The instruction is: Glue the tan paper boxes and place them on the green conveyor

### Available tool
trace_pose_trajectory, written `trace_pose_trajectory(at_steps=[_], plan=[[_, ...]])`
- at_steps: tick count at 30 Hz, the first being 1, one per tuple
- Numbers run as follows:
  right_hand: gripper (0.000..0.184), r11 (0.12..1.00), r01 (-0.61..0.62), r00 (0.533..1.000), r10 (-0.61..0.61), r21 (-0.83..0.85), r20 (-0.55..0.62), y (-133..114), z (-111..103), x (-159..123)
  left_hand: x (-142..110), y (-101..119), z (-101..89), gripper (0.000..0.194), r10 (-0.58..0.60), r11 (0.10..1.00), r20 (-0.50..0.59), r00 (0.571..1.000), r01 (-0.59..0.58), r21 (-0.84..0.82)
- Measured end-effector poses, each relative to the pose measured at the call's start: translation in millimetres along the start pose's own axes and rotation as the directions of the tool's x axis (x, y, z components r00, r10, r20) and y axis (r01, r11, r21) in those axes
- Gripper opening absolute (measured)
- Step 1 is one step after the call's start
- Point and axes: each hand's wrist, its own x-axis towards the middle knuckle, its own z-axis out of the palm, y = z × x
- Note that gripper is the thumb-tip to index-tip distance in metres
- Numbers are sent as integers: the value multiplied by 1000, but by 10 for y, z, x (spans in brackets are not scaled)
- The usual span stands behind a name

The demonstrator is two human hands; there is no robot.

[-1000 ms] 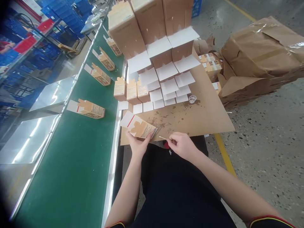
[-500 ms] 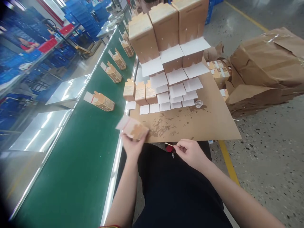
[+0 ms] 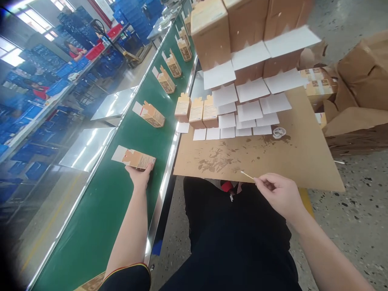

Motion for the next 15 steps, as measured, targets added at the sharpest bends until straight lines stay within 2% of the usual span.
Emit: trace_pose_trajectory(at_steps=[3, 5, 7, 9, 10, 11, 13, 15], plan=[[75, 1000, 7, 1000, -7, -5, 10, -16, 16, 45, 97, 6, 82, 84, -12, 999, 15, 1000, 12, 35], [76, 1000, 12, 1000, -12, -17, 26, -54, -23, 66, 109, 1, 85, 89, -37, 997, 20, 999, 36, 65], [75, 999, 8, 1000, -7, -32, 24, -70, -136, 48, 23, -22, 56, 97, -20, 994, -82, 996, 29, 110], [71, 998, -10, 1000, 9, -61, -26, -44, -308, -19, -140, -41, 40, 94, 87, 988, -242, 966, -52, 144], [69, 996, -26, 998, 21, -80, -64, -19, -399, -60, -224, -34, 61, 87, 166, 981, -285, 944, -127, 150], [66, 994, -44, 994, 34, -98, -100, 7, -481, -98, -293, -4, 119, 77, 245, 967, -277, 929, -212, 144], [63, 991, -65, 984, 43, -120, -175, 35, -589, -131, -336, 146, 375, 60, 362, 932, -145, 921, -355, 70], [64, 992, -39, 982, 17, -116, -188, -10, -596, -81, -217, 418, 815, 52, 354, 935, 7, 935, -353, -40]])
